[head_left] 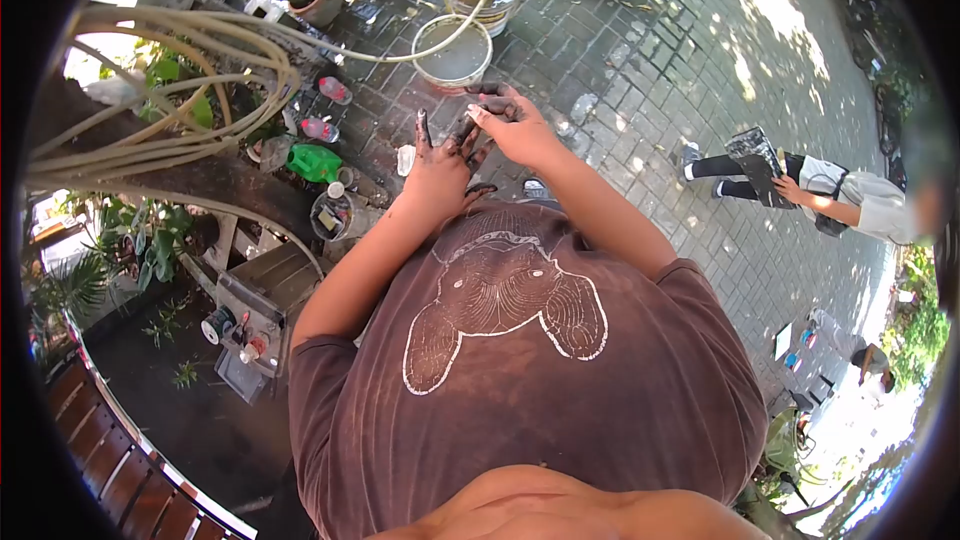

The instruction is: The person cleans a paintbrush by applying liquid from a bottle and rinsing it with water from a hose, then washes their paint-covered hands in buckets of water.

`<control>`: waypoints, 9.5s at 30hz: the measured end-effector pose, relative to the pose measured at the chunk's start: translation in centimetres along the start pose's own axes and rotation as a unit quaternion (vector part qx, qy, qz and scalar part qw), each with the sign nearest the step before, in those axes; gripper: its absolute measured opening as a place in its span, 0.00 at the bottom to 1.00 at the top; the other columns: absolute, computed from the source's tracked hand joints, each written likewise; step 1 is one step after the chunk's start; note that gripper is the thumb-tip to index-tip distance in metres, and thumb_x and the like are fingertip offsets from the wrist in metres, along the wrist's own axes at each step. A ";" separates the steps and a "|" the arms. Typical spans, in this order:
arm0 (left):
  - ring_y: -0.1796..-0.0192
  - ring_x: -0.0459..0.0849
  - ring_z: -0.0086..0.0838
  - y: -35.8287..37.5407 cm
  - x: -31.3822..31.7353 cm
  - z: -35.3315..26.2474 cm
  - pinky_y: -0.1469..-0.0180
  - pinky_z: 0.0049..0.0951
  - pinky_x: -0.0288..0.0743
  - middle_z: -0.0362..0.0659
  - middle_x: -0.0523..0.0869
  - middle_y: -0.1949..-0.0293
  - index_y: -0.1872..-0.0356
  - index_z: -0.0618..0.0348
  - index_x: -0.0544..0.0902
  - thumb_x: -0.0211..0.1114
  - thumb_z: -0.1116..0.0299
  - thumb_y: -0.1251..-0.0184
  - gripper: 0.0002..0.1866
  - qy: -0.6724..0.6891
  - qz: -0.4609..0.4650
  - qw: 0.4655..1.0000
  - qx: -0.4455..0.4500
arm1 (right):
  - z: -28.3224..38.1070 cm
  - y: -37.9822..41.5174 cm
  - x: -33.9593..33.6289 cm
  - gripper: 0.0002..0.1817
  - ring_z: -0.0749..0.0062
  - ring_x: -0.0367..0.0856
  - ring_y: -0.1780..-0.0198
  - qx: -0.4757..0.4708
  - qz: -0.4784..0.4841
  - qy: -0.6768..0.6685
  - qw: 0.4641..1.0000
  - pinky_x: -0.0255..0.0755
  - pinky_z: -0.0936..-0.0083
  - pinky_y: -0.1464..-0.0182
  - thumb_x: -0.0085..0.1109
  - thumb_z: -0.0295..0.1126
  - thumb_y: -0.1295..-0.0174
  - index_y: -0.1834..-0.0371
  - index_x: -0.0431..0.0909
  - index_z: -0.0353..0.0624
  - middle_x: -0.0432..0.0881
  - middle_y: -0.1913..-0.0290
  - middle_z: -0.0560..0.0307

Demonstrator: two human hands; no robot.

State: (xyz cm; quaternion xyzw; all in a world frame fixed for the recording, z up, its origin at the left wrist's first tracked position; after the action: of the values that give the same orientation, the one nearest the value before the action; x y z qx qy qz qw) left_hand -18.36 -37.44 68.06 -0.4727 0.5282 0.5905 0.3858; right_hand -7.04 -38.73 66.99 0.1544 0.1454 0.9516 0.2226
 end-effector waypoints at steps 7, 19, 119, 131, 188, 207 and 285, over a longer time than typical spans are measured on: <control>0.26 0.58 0.46 -6.4 -0.2 -9.2 0.29 0.68 0.44 0.42 0.63 0.27 0.28 0.32 0.63 0.64 0.44 0.41 0.38 0.079 -0.021 0.992 0.098 | 3.8 5.8 -19.0 0.23 0.74 0.73 0.45 -0.246 -0.268 0.050 0.930 0.68 0.78 0.42 0.68 0.35 0.39 0.46 0.73 0.37 0.73 0.44 0.51; 0.32 0.68 0.49 5.0 20.1 -10.6 0.32 0.63 0.55 0.49 0.69 0.33 0.25 0.30 0.54 0.65 0.46 0.40 0.43 0.152 0.339 0.888 -0.271 | 5.4 8.0 -31.3 0.57 0.40 0.54 0.31 -0.428 -0.184 0.399 0.790 0.57 0.44 0.34 0.83 0.45 0.68 0.29 0.62 0.54 0.43 0.26 0.32; 0.50 0.82 0.28 16.5 49.1 8.4 0.49 0.39 0.67 0.30 0.85 0.48 0.39 0.39 0.75 0.52 0.53 0.28 0.19 0.742 -0.002 0.226 -0.631 | -27.1 -1.9 -36.3 0.41 0.43 0.71 0.36 0.208 -0.175 0.450 0.851 0.67 0.62 0.36 0.68 0.51 0.51 0.33 0.69 0.44 0.72 0.38 0.34; 0.54 0.84 0.25 -19.8 36.5 24.0 0.55 0.27 0.73 0.37 0.86 0.53 0.43 0.51 0.80 0.60 0.63 0.29 0.16 0.759 -0.071 0.424 -0.489 | -18.3 -55.8 -27.8 0.23 0.72 0.81 0.54 0.164 -0.101 0.009 0.981 0.80 0.68 0.59 0.65 0.36 0.40 0.42 0.75 0.43 0.81 0.48 0.56; 0.56 0.85 0.32 -66.2 63.5 52.4 0.59 0.39 0.82 0.43 0.86 0.62 0.69 0.51 0.81 0.54 0.51 0.31 0.17 0.905 -0.097 0.009 -0.415 | -49.6 -93.2 -35.0 0.21 0.65 0.80 0.72 0.403 -0.110 -0.297 0.859 0.76 0.71 0.72 0.57 0.50 0.36 0.62 0.76 0.40 0.81 0.68 0.55; 0.44 0.81 0.40 -64.3 61.0 53.6 0.45 0.49 0.77 0.46 0.83 0.46 0.44 0.60 0.76 0.60 0.46 0.34 0.29 0.918 -0.121 -0.024 -0.377 | -52.8 -93.2 -42.2 0.15 0.67 0.79 0.75 0.368 -0.334 -0.111 0.860 0.78 0.71 0.78 0.56 0.44 0.36 0.61 0.74 0.44 0.80 0.69 0.52; 0.40 0.70 0.67 -2.1 -5.7 -1.0 0.44 0.70 0.65 0.60 0.72 0.39 0.32 0.46 0.66 0.70 0.63 0.45 0.37 0.134 -0.374 0.591 -0.702 | 6.2 -5.0 7.1 0.09 0.84 0.75 0.53 0.022 0.567 -0.018 0.823 0.68 0.82 0.49 0.46 0.30 0.26 0.50 0.75 0.40 0.80 0.55 0.65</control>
State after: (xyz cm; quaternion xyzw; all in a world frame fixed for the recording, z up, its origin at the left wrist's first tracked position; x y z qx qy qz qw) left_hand -14.77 -37.91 73.02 -0.8268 -0.2275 0.5123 0.0460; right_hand -9.01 -29.85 72.56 0.2316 0.0484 0.9035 -0.3575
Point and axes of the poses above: each hand's wrist, its own y-axis away from the middle knuckle, its own x-axis out of the palm, z = x × y, the point moved 8 cm from there along -y, towards the middle knuckle
